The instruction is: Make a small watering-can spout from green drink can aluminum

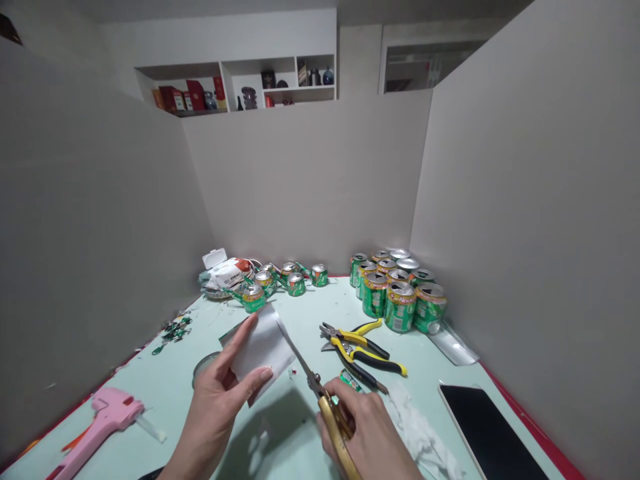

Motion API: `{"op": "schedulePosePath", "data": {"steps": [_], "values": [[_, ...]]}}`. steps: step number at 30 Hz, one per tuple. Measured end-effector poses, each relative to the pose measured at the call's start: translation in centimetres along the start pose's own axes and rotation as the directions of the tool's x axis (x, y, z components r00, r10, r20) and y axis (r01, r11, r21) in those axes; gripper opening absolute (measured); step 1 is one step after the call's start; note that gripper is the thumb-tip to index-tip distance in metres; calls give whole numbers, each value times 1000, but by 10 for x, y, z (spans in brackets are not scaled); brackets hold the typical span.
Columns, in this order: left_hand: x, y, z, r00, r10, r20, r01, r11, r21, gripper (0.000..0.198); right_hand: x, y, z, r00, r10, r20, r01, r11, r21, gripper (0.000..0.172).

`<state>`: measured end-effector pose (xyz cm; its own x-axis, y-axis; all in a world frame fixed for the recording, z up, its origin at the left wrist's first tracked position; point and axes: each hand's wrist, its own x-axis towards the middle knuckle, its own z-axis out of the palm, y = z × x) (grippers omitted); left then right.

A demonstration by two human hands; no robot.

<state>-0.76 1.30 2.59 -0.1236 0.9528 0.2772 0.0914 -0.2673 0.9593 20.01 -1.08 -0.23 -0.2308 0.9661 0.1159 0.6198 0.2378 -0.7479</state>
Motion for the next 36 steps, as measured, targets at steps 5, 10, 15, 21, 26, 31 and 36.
{"op": "schedulePosePath", "data": {"steps": [5,10,15,21,26,31,36], "values": [[-3,-3,0,1000,-7,-4,7,1000,20,69,-3,-9,-2,998,63,25,-64,998,7,23],[-4,-1,2,1000,-5,-7,5,1000,16,68,-5,-19,-8,995,78,64,-78,997,7,25],[-4,1,6,1000,-7,-31,7,1000,-14,66,-3,-19,-8,995,85,60,-84,996,-17,22],[-4,2,7,999,-18,-36,17,999,-34,68,-6,-9,-2,999,50,5,-48,984,-172,21],[-2,1,4,998,-52,39,53,998,-28,72,-9,-4,1,1000,25,-16,-28,981,-192,23],[-1,-2,4,998,-43,46,46,998,-47,71,-7,-3,1,999,11,-44,-18,989,-145,21],[-6,-6,9,983,-55,174,58,998,-10,69,-4,-2,1,1000,20,-17,-22,991,-129,26]]}}
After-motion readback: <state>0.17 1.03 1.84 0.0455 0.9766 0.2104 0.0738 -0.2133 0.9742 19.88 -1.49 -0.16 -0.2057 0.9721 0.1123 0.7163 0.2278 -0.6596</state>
